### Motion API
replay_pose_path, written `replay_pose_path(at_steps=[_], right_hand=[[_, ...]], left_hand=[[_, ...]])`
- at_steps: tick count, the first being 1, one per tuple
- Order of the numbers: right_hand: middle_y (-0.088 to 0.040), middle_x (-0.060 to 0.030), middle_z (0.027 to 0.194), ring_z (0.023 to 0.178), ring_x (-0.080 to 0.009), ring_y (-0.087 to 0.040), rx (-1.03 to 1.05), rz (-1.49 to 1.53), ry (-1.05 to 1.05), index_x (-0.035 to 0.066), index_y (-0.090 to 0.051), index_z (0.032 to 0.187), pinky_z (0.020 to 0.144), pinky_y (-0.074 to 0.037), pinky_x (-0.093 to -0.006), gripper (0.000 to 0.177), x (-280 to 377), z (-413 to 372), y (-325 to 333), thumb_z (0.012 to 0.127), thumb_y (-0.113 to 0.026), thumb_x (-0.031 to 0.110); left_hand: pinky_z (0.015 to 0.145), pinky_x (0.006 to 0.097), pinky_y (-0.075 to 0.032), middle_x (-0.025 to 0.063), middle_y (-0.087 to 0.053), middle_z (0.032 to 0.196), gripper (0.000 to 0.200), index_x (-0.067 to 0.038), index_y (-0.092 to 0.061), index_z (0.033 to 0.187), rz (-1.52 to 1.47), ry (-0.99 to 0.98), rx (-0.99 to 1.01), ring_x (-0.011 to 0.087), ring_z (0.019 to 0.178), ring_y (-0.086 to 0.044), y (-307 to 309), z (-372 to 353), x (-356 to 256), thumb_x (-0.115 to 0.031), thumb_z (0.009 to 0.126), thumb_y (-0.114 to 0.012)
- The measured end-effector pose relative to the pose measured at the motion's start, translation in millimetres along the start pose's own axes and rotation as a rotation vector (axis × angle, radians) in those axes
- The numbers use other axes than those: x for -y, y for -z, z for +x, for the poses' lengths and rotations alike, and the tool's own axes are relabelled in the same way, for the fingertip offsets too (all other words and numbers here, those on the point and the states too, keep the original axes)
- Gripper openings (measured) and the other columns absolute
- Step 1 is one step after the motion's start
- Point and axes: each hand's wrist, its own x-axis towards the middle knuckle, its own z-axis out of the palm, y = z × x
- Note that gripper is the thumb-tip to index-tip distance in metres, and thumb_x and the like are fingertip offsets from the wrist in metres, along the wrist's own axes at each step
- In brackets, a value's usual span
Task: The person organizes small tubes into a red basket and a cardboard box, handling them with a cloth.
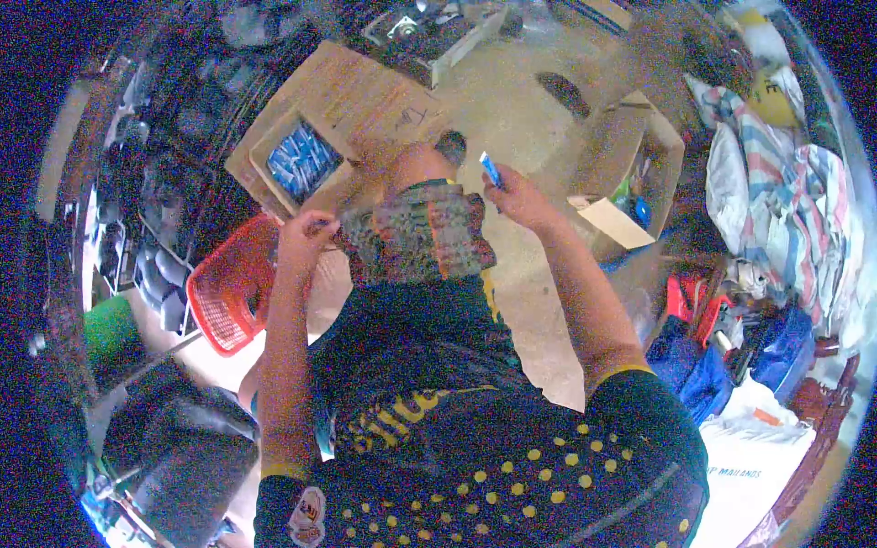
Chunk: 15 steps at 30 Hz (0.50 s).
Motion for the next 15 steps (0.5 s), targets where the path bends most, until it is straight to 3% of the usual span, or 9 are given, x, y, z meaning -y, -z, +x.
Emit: replay_pose_path(at_steps=[3,6,9,15], right_hand=[[-0.059,-0.0035,0.076,0.062,-0.0116,-0.054,0.034,0.039,-0.104,0.004,-0.063,0.098,0.053,-0.045,-0.0292,0.027,21.7,2.3,-2.1,0.088,-0.068,0.028],[-0.058,-0.0027,0.068,0.059,-0.0117,-0.054,0.109,-0.128,-0.251,0.004,-0.068,0.088,0.051,-0.044,-0.0283,0.029,32.0,3.2,-2.6,0.085,-0.072,0.033],[-0.06,-0.0036,0.067,0.057,-0.0124,-0.055,0.241,-0.063,-0.062,0.004,-0.071,0.086,0.05,-0.044,-0.0291,0.035,24.2,6.3,0.1,0.084,-0.074,0.038],[-0.066,-0.0064,0.074,0.059,-0.0156,-0.058,0.286,-0.195,-0.268,0.003,-0.071,0.09,0.051,-0.047,-0.0309,0.038,28.8,13.9,4.7,0.079,-0.076,0.039]], left_hand=[[0.066,0.0266,-0.049,0.0036,-0.068,0.079,0.018,-0.002,-0.07,0.096,-0.026,0.001,0.0,0.0115,0.072,-0.063,-2.1,1.6,7.6,-0.013,0.082,-0.074],[0.066,0.0266,-0.05,0.0036,-0.069,0.08,0.018,-0.001,-0.071,0.097,0.02,0.035,0.01,0.0113,0.07,-0.063,-1.0,-2.6,-4.3,-0.012,0.082,-0.074],[0.066,0.0261,-0.05,0.0039,-0.069,0.082,0.019,0.0,-0.071,0.098,0.06,0.042,0.016,0.0109,0.07,-0.063,0.9,-4.8,-11.5,-0.011,0.083,-0.073],[0.068,0.0249,-0.051,0.0046,-0.07,0.085,0.019,0.001,-0.071,0.101,0.022,0.081,0.035,0.0111,0.074,-0.064,3.7,-6.4,-11.5,-0.008,0.084,-0.072]])
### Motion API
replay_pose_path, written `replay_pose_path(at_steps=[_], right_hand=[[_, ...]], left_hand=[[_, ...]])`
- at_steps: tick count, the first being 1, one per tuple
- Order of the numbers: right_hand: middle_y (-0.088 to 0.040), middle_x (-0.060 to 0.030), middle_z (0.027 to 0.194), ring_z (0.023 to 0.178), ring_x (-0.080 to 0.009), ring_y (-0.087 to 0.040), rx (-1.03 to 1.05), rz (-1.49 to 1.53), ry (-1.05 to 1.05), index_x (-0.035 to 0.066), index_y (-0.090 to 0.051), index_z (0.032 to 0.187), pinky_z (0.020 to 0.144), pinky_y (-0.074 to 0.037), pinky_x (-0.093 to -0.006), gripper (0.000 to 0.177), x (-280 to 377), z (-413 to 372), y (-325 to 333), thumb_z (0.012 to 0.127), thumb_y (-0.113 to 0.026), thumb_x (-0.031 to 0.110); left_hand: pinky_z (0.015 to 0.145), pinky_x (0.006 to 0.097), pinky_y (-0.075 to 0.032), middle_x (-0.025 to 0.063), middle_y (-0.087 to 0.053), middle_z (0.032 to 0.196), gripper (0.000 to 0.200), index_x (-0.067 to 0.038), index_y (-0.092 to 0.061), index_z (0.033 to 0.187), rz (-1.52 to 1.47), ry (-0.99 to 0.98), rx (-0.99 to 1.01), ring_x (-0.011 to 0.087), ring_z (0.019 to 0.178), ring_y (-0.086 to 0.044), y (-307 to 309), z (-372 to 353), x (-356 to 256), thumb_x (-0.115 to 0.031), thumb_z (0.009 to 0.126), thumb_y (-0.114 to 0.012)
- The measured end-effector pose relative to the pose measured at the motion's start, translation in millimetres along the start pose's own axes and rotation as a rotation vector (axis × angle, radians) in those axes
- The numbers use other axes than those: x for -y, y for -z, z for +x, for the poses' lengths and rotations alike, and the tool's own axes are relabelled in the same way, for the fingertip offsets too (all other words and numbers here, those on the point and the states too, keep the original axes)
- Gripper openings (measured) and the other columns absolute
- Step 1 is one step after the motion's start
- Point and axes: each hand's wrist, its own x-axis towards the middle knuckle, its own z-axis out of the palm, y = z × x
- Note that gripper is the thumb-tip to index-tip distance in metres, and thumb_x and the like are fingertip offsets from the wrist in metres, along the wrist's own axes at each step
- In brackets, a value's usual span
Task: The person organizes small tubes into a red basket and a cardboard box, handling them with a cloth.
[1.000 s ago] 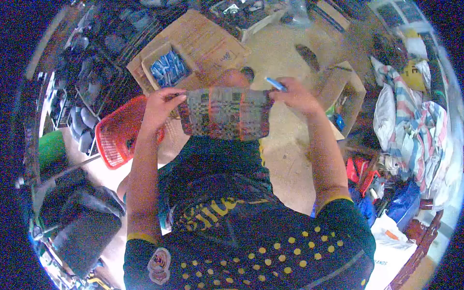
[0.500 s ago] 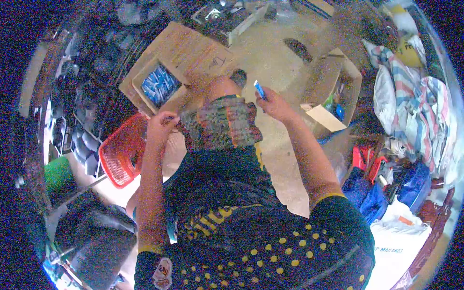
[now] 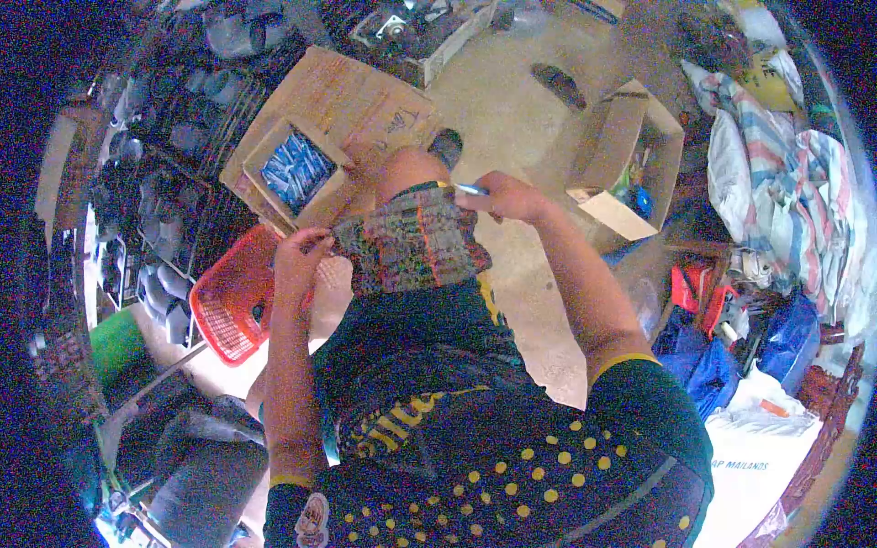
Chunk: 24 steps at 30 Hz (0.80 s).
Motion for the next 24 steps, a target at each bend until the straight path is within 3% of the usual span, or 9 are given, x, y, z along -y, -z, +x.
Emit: replay_pose_path(at_steps=[3,6,9,12,15,18,21,24], right_hand=[[-0.066,-0.0082,0.074,0.06,-0.0169,-0.06,-0.011,-0.056,0.159,0.003,-0.071,0.091,0.051,-0.048,-0.0319,0.04,8.6,-4.8,-2.0,0.079,-0.076,0.041],[-0.063,-0.0054,0.072,0.062,-0.013,-0.056,-0.052,-0.155,0.127,0.001,-0.068,0.086,0.054,-0.045,-0.0292,0.032,18.3,-10.9,2.9,0.082,-0.074,0.032],[-0.063,-0.0052,0.072,0.067,-0.0128,-0.057,-0.251,-0.32,0.374,0.001,-0.069,0.086,0.063,-0.046,-0.0295,0.028,15.9,-9.0,7.9,0.082,-0.075,0.028],[-0.063,-0.0048,0.072,0.072,-0.0113,-0.056,-0.197,-0.06,0.304,0.003,-0.07,0.089,0.069,-0.045,-0.0295,0.022,13.4,-3.7,8.7,0.083,-0.075,0.023],[-0.064,-0.0038,0.074,0.073,-0.0093,-0.055,-0.213,-0.053,0.323,0.004,-0.071,0.091,0.068,-0.045,-0.0288,0.018,10.8,8.1,-2.1,0.082,-0.076,0.019],[-0.068,-0.0102,0.08,0.073,-0.0216,-0.061,-0.335,-0.071,0.378,0.004,-0.071,0.093,0.07,-0.048,-0.0377,0.033,14.6,12.2,-13.9,0.079,-0.078,0.033],[-0.068,-0.0124,0.08,0.072,-0.0243,-0.062,-0.234,-0.079,0.207,0.004,-0.07,0.093,0.069,-0.048,-0.0397,0.033,24.2,3.8,-12.2,0.08,-0.076,0.034],[-0.068,-0.0155,0.082,0.074,-0.0281,-0.064,-0.181,-0.253,0.229,0.004,-0.07,0.095,0.07,-0.048,-0.0414,0.033,20.3,5.9,-6.2,0.081,-0.074,0.034]], left_hand=[[0.07,0.0249,-0.051,0.0054,-0.071,0.087,0.02,0.001,-0.071,0.103,-0.145,-0.015,-0.027,0.0118,0.077,-0.065,-5.0,2.3,9.5,-0.008,0.085,-0.071],[0.072,0.025,-0.052,0.0061,-0.071,0.089,0.021,0.0,-0.071,0.105,-0.176,-0.005,-0.029,0.0124,0.078,-0.065,-3.5,2.2,13.2,-0.008,0.085,-0.071],[0.073,0.0251,-0.052,0.0061,-0.072,0.089,0.022,0.0,-0.071,0.105,-0.158,-0.009,-0.025,0.0122,0.079,-0.065,-2.6,4.3,20.6,-0.009,0.085,-0.072],[0.072,0.0252,-0.051,0.0057,-0.072,0.089,0.022,0.0,-0.072,0.104,-0.087,-0.008,-0.037,0.0119,0.079,-0.065,-1.5,1.9,19.0,-0.011,0.085,-0.072],[0.072,0.0249,-0.051,0.0056,-0.072,0.089,0.022,-0.001,-0.072,0.104,-0.024,-0.023,-0.036,0.012,0.078,-0.065,0.0,0.2,13.6,-0.012,0.085,-0.072],[0.073,0.0249,-0.051,0.0058,-0.072,0.089,0.023,-0.001,-0.072,0.105,0.008,0.01,-0.015,0.0126,0.079,-0.065,0.5,1.6,17.1,-0.011,0.085,-0.072],[0.076,0.0257,-0.052,0.0061,-0.072,0.091,0.023,-0.001,-0.072,0.105,-0.012,0.001,-0.039,0.013,0.082,-0.066,-1.3,-0.5,14.6,-0.01,0.084,-0.072],[0.079,0.0269,-0.052,0.0065,-0.073,0.093,0.023,-0.001,-0.072,0.105,0.015,-0.013,-0.012,0.0132,0.085,-0.067,0.2,0.6,11.9,-0.009,0.084,-0.072]])
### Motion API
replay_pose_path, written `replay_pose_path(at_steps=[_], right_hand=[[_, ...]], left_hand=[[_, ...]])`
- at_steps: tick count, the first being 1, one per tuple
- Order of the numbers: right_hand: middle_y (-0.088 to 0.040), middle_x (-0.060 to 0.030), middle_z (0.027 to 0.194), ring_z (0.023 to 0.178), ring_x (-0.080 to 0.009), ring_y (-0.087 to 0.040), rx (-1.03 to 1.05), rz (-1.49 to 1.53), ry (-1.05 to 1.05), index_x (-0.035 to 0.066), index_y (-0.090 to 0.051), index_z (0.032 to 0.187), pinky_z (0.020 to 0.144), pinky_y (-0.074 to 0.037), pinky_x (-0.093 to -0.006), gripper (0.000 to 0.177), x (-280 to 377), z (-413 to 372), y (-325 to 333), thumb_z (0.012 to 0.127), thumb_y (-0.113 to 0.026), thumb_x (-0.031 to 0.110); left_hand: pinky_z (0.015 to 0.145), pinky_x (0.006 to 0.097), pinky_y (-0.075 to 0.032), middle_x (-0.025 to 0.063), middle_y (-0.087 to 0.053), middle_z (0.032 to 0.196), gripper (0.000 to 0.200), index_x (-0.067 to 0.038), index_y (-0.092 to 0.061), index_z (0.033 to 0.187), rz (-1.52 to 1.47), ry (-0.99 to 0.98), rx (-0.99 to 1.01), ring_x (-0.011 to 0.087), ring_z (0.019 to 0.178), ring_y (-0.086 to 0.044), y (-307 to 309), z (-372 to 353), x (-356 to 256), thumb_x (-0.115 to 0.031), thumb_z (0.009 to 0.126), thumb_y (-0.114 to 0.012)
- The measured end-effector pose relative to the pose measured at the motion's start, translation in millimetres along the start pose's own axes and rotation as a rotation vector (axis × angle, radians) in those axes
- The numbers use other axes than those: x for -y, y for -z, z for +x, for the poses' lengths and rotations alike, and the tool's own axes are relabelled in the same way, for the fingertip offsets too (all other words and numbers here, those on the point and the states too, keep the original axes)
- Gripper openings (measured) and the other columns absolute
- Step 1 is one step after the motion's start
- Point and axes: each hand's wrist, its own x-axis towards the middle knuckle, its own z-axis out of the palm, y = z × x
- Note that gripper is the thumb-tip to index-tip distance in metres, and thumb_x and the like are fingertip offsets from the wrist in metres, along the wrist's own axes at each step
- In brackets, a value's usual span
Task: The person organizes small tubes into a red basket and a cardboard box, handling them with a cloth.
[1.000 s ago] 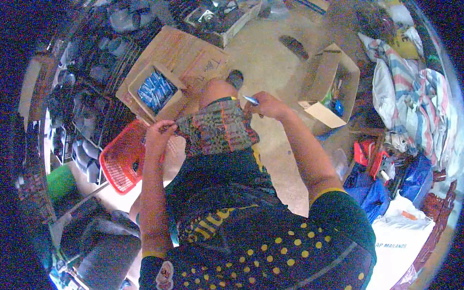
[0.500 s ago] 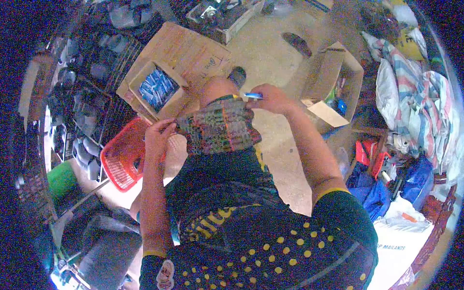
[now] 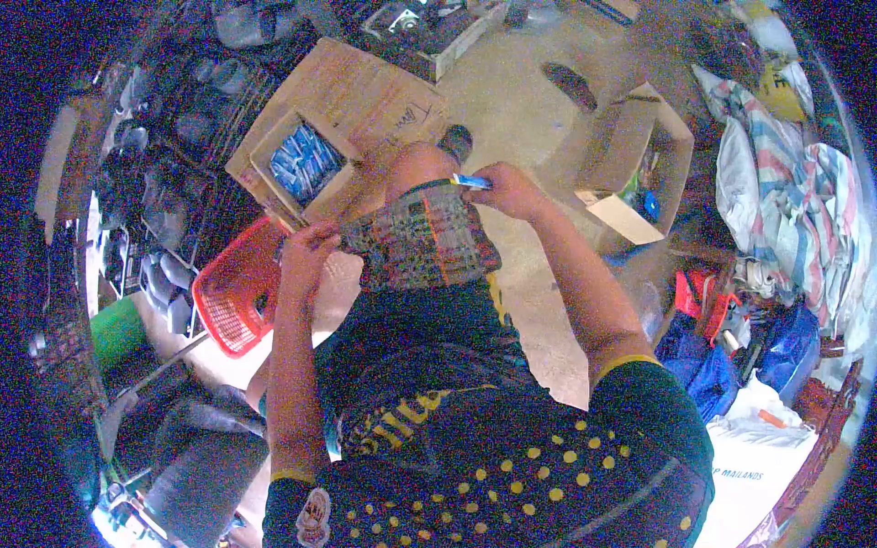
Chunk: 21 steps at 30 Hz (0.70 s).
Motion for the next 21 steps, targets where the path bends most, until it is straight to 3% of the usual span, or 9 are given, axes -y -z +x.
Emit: replay_pose_path(at_steps=[3,6,10,13,16,18,21], right_hand=[[-0.066,-0.0176,0.081,0.075,-0.031,-0.064,-0.029,-0.024,0.05,0.004,-0.068,0.094,0.069,-0.048,-0.0424,0.031,-2.6,-1.7,-0.3,0.08,-0.073,0.032],[-0.063,-0.0113,0.074,0.067,-0.0185,-0.056,-0.147,-0.184,0.153,0.003,-0.067,0.095,0.064,-0.046,-0.0361,0.025,4.3,-8.0,4.6,0.08,-0.074,0.022],[-0.057,-0.0067,0.071,0.066,-0.0145,-0.051,-0.229,-0.096,0.165,0.002,-0.064,0.09,0.062,-0.043,-0.0328,0.022,24.8,-21.3,36.0,0.081,-0.074,0.019],[-0.052,-0.0027,0.068,0.065,-0.0104,-0.047,-0.319,-0.081,0.203,0.002,-0.063,0.086,0.059,-0.04,-0.0293,0.019,52.9,-34.7,66.2,0.082,-0.074,0.017],[-0.048,0.0001,0.066,0.064,-0.0071,-0.042,-0.417,-0.063,0.277,0.003,-0.061,0.081,0.055,-0.036,-0.0267,0.019,74.2,-49.3,94.6,0.081,-0.075,0.015],[-0.049,-0.0004,0.066,0.063,-0.0075,-0.042,-0.445,-0.118,0.291,0.003,-0.061,0.08,0.055,-0.035,-0.0273,0.02,82.4,-62.7,103.4,0.081,-0.075,0.016],[-0.049,-0.0036,0.065,0.06,-0.0108,-0.044,-0.434,-0.241,0.32,0.003,-0.059,0.079,0.054,-0.037,-0.0295,0.022,80.9,-80.5,106.7,0.075,-0.076,0.016]], left_hand=[[0.079,0.0273,-0.052,0.0063,-0.073,0.093,0.022,-0.001,-0.072,0.104,0.053,0.014,0.036,0.0128,0.085,-0.067,2.6,1.3,-1.7,-0.009,0.084,-0.072],[0.079,0.0268,-0.052,0.006,-0.072,0.092,0.02,-0.001,-0.072,0.103,0.025,0.024,0.034,0.0125,0.083,-0.066,4.9,1.3,0.3,-0.009,0.084,-0.072],[0.079,0.026,-0.051,0.0058,-0.072,0.091,0.018,-0.001,-0.072,0.101,-0.003,-0.03,-0.067,0.0122,0.083,-0.065,13.6,-3.1,-21.6,-0.009,0.084,-0.072],[0.079,0.0263,-0.05,0.006,-0.072,0.092,0.018,-0.001,-0.072,0.099,-0.059,-0.152,-0.199,0.0117,0.084,-0.064,22.5,0.0,-56.5,-0.009,0.083,-0.072],[0.08,0.0271,-0.05,0.0093,-0.072,0.093,0.015,-0.001,-0.072,0.096,0.029,-0.409,-0.297,0.0153,0.086,-0.066,37.7,7.5,-87.8,-0.003,0.081,-0.072],[0.08,0.029,-0.052,0.0115,-0.072,0.094,0.015,-0.003,-0.072,0.095,0.066,-0.555,-0.387,0.0197,0.087,-0.069,40.9,4.5,-105.8,0.0,0.08,-0.072],[0.08,0.0309,-0.053,0.0111,-0.072,0.094,0.013,-0.003,-0.072,0.094,0.177,-0.602,-0.413,0.0217,0.089,-0.07,41.2,-11.7,-119.4,-0.001,0.08,-0.072]])
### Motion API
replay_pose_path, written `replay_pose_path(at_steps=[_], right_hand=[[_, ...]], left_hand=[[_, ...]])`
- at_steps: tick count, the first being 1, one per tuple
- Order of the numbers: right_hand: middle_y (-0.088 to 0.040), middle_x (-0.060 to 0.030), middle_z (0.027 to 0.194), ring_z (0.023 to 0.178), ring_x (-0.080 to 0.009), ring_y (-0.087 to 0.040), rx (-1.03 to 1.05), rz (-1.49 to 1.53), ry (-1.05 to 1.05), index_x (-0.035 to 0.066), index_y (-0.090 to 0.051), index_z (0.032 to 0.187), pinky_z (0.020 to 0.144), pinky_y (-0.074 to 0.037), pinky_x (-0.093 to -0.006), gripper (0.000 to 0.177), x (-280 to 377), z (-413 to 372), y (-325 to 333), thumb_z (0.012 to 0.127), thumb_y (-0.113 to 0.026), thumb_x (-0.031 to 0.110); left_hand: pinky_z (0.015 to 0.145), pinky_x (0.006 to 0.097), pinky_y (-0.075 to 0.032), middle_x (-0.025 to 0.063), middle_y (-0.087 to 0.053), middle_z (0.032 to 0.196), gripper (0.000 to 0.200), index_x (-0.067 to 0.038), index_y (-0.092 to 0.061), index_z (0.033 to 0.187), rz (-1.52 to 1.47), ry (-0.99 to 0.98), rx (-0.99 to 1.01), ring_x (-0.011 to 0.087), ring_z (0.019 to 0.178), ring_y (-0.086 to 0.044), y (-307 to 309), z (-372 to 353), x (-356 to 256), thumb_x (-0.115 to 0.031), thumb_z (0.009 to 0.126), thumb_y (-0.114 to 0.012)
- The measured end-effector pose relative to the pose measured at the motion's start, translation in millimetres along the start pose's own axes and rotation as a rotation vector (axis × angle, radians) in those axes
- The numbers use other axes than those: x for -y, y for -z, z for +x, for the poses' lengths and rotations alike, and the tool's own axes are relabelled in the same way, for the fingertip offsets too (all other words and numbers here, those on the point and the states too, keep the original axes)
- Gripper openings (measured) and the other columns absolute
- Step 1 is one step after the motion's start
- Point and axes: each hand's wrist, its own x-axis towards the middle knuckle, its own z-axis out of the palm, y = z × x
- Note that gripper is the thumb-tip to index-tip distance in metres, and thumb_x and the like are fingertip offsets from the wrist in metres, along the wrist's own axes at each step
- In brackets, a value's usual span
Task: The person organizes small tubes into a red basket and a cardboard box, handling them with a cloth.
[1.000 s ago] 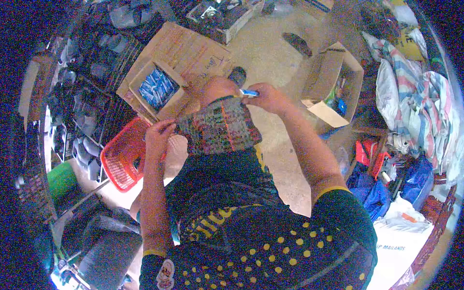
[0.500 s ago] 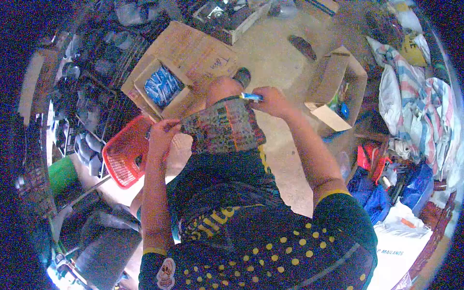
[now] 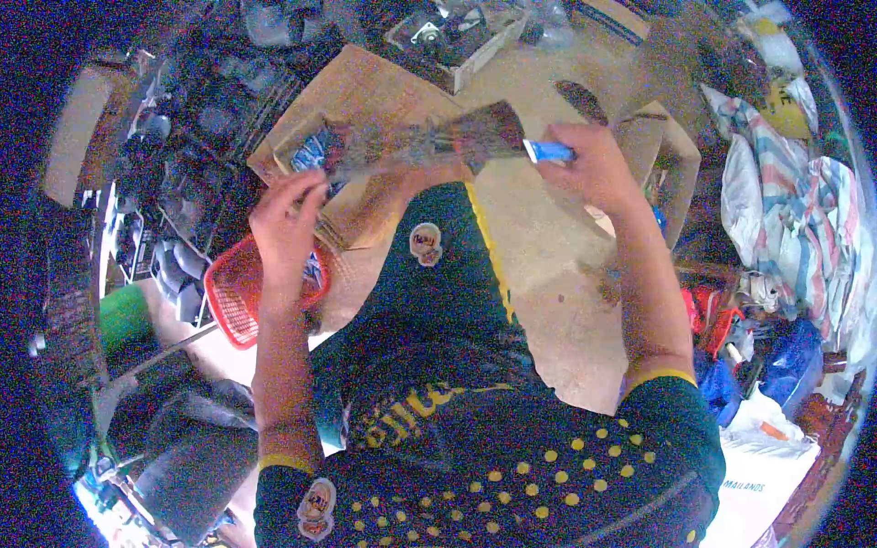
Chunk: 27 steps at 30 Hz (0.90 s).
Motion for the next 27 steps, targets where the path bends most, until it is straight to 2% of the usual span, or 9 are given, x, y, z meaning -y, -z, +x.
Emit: replay_pose_path(at_steps=[5,7,10,12,14,17,21,23,27], right_hand=[[-0.055,-0.0127,0.069,0.063,-0.0266,-0.055,0.154,0.007,-0.063,0.003,-0.057,0.079,0.058,-0.044,-0.0362,0.022,-4.8,-68.8,-40.9,0.068,-0.074,0.013],[-0.056,-0.0148,0.071,0.069,-0.0363,-0.056,0.3,0.048,0.083,0.005,-0.058,0.081,0.061,-0.045,-0.0412,0.02,-19.5,-123.6,-81.0,0.066,-0.072,0.009],[-0.066,-0.0116,0.087,0.081,-0.034,-0.064,0.586,-0.049,-0.123,0.01,-0.062,0.09,0.069,-0.05,-0.0478,0.026,-6.9,-145.4,-89.4,0.071,-0.074,0.023],[-0.064,-0.0128,0.079,0.072,-0.0321,-0.062,0.616,0.063,-0.117,0.007,-0.062,0.083,0.064,-0.047,-0.0439,0.019,-6.2,-144.7,-87.6,0.075,-0.073,0.021],[-0.058,-0.0158,0.07,0.062,-0.0286,-0.057,0.678,0.245,-0.069,0.002,-0.062,0.082,0.059,-0.043,-0.0395,0.017,-14.9,-130.3,-82.0,0.078,-0.073,0.014],[-0.061,-0.0169,0.073,0.063,-0.025,-0.06,0.475,0.11,-0.122,0.002,-0.064,0.082,0.06,-0.044,-0.0376,0.016,-9.6,-83.7,-70.0,0.084,-0.071,0.016],[-0.066,-0.0175,0.079,0.073,-0.0355,-0.065,0.242,-0.006,0.087,0.006,-0.069,0.09,0.066,-0.05,-0.0439,0.035,31.9,20.3,-83.5,0.085,-0.067,0.04],[-0.067,-0.0184,0.082,0.078,-0.0374,-0.066,0.289,-0.097,0.271,0.006,-0.07,0.092,0.068,-0.051,-0.0459,0.035,12.7,66.8,-134.4,0.087,-0.065,0.04],[-0.069,-0.0152,0.085,0.074,-0.0303,-0.064,0.815,-0.193,0.312,0.008,-0.071,0.098,0.067,-0.049,-0.042,0.034,24.6,127.1,-214.8,0.082,-0.072,0.038]], left_hand=[[0.081,0.0337,-0.055,0.0097,-0.071,0.098,0.013,-0.007,-0.071,0.097,0.09,-0.026,0.321,0.0242,0.092,-0.069,-14.1,-75.4,20.6,-0.008,0.084,-0.07],[0.082,0.0344,-0.055,0.0091,-0.069,0.101,0.013,-0.008,-0.071,0.097,0.061,0.007,0.431,0.0248,0.092,-0.069,-25.6,-113.2,32.7,-0.011,0.085,-0.069],[0.082,0.0346,-0.054,0.0082,-0.067,0.102,0.013,-0.01,-0.07,0.098,-0.01,0.056,0.448,0.0253,0.091,-0.068,-31.3,-135.9,30.5,-0.012,0.085,-0.068],[0.083,0.0347,-0.053,0.0076,-0.065,0.103,0.013,-0.01,-0.071,0.097,-0.023,0.148,0.423,0.0259,0.091,-0.067,-28.0,-136.8,24.0,-0.012,0.085,-0.068],[0.081,0.0358,-0.053,0.0091,-0.068,0.1,0.013,-0.009,-0.07,0.097,-0.073,0.164,0.481,0.028,0.091,-0.067,-30.3,-138.4,31.4,-0.012,0.085,-0.067],[0.079,0.0362,-0.053,0.0112,-0.07,0.095,0.015,-0.007,-0.07,0.098,-0.082,0.235,0.588,0.0294,0.088,-0.068,-28.0,-134.3,24.0,-0.013,0.085,-0.067],[0.078,0.0351,-0.053,0.0118,-0.072,0.092,0.019,-0.005,-0.069,0.1,-0.189,0.371,0.665,0.0258,0.084,-0.07,-33.2,-135.1,29.0,-0.015,0.084,-0.069],[0.076,0.0336,-0.053,0.0115,-0.072,0.09,0.019,-0.004,-0.07,0.099,-0.281,0.44,0.715,0.022,0.082,-0.069,-38.0,-135.4,34.3,-0.017,0.085,-0.07],[0.069,0.0299,-0.051,0.0105,-0.071,0.085,0.023,-0.004,-0.07,0.097,-0.476,0.649,0.762,0.0165,0.075,-0.065,-53.7,-144.1,50.1,-0.025,0.087,-0.071]])
